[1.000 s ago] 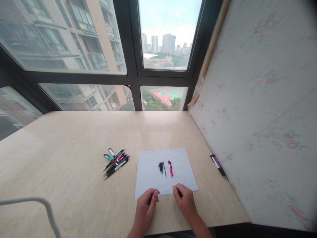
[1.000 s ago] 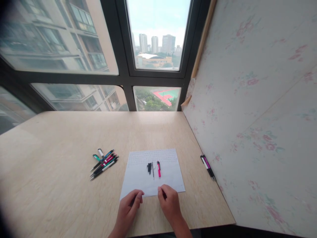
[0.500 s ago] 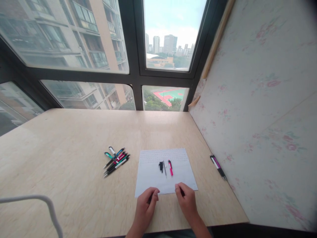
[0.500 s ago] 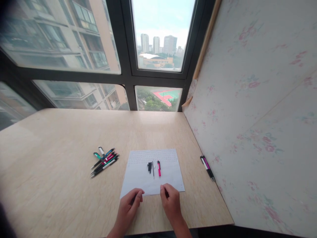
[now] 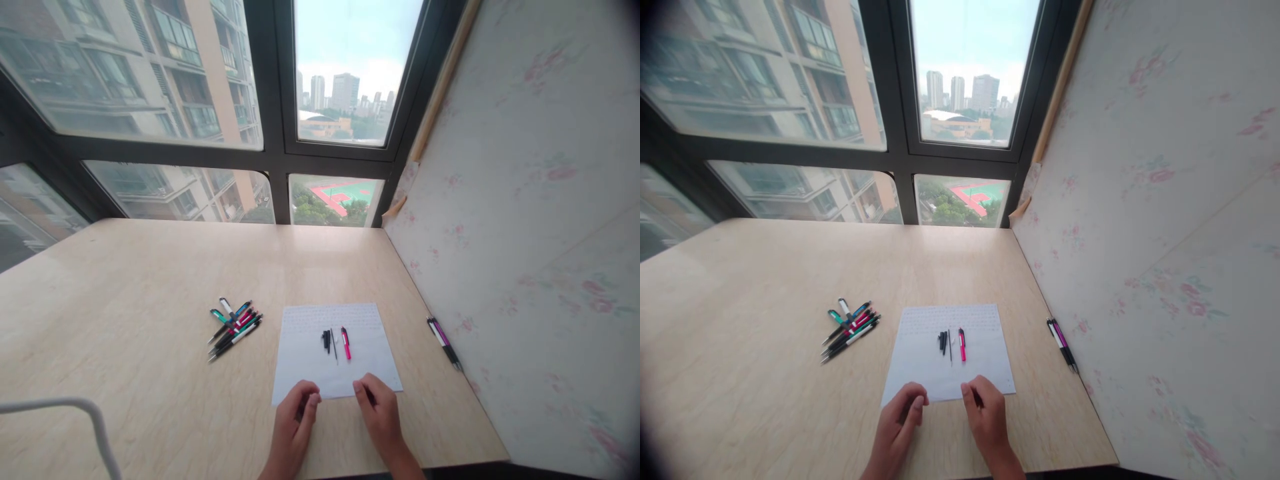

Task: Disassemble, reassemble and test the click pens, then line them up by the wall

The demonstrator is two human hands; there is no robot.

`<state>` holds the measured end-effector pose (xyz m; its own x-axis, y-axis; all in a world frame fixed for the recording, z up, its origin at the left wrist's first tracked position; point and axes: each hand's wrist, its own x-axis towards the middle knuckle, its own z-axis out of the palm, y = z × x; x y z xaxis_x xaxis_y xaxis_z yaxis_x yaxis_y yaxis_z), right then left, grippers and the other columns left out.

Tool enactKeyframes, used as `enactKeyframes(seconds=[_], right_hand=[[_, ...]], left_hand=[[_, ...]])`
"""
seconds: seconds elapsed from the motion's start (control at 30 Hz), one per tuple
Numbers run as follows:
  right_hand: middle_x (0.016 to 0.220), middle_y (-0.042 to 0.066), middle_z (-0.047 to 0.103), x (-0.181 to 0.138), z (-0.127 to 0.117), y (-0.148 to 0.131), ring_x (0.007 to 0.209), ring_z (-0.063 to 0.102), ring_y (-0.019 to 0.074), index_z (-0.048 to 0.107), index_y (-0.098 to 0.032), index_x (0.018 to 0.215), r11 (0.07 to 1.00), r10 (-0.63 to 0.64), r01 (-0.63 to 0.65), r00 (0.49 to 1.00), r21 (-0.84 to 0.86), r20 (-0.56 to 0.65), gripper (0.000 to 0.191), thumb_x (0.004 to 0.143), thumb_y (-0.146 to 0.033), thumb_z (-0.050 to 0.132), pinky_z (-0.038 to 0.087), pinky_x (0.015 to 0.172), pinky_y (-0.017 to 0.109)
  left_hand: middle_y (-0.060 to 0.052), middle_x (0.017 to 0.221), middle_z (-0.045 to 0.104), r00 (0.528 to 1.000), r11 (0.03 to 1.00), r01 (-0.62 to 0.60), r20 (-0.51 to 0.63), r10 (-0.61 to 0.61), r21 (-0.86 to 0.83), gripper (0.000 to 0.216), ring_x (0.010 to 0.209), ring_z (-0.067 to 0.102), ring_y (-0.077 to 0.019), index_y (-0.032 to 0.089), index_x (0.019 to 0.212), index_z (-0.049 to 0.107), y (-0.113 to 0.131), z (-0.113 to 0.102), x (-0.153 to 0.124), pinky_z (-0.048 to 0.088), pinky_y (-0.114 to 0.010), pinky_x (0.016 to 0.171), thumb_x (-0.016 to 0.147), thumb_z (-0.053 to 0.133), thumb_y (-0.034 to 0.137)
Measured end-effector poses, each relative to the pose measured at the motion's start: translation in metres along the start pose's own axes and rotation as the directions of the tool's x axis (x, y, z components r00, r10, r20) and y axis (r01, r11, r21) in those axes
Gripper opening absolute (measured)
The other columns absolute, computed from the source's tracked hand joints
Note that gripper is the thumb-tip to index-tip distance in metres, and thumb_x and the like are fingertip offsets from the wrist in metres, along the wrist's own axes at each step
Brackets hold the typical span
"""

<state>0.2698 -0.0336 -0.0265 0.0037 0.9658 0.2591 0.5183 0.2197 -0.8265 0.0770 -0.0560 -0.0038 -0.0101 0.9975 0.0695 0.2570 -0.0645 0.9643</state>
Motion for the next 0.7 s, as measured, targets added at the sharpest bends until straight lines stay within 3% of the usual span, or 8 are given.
enactKeyframes(seconds=[0.13,0.27,0.43,0.7], right_hand=[[0.056,-0.004,0.043,0.001,0.001,0.001,0.052,0.043,0.0118,0.045,-0.02,0.06,1.0,0.01,-0.011,0.999,-0.029,-0.043,0.037,0.094,-0.034,0.042,0.033,0.051,0.022],[0.071,0.002,0.061,0.002,-0.001,-0.003,0.065,0.057,0.0153,0.061,-0.018,0.079,0.999,-0.003,0.003,1.0,0.041,0.003,0.03,0.095,-0.032,0.04,0.044,0.06,0.023],[0.084,0.007,0.069,0.001,-0.003,-0.005,0.07,0.064,0.0181,0.066,-0.017,0.098,0.998,0.032,-0.03,0.999,0.053,-0.035,0.029,0.094,-0.031,0.041,0.051,0.066,0.026],[0.091,0.009,0.073,0.0,-0.003,-0.001,0.084,0.068,0.0212,0.07,-0.019,0.095,0.996,-0.032,0.032,0.999,0.08,-0.006,0.024,0.091,-0.026,0.047,0.055,0.075,0.029]], left_hand=[[-0.002,0.069,0.059,0.997,0.998,0.059,-0.047,-0.058,0.009,0.026,0.06,0.053,-0.0153,0.019,0.085,0.059,0.006,0.001,0.0,0.042,-0.025,0.058,0.092,0.044,0.04],[-0.001,0.067,0.06,0.997,0.996,0.082,-0.009,-0.082,-0.042,0.031,0.055,0.051,-0.0142,0.019,0.094,0.059,0.004,0.003,-0.002,0.041,-0.024,0.055,0.094,0.039,0.043],[0.0,0.066,0.061,0.996,0.996,0.075,-0.041,-0.077,-0.052,0.031,0.051,0.049,-0.013,0.02,0.098,0.061,0.0,0.003,-0.001,0.042,-0.024,0.053,0.093,0.042,0.043],[-0.002,0.068,0.064,0.999,0.999,0.015,-0.028,-0.016,-0.029,0.025,0.055,0.054,-0.0139,0.019,0.096,0.067,-0.006,0.0,0.0,0.045,-0.024,0.055,0.09,0.049,0.034]])
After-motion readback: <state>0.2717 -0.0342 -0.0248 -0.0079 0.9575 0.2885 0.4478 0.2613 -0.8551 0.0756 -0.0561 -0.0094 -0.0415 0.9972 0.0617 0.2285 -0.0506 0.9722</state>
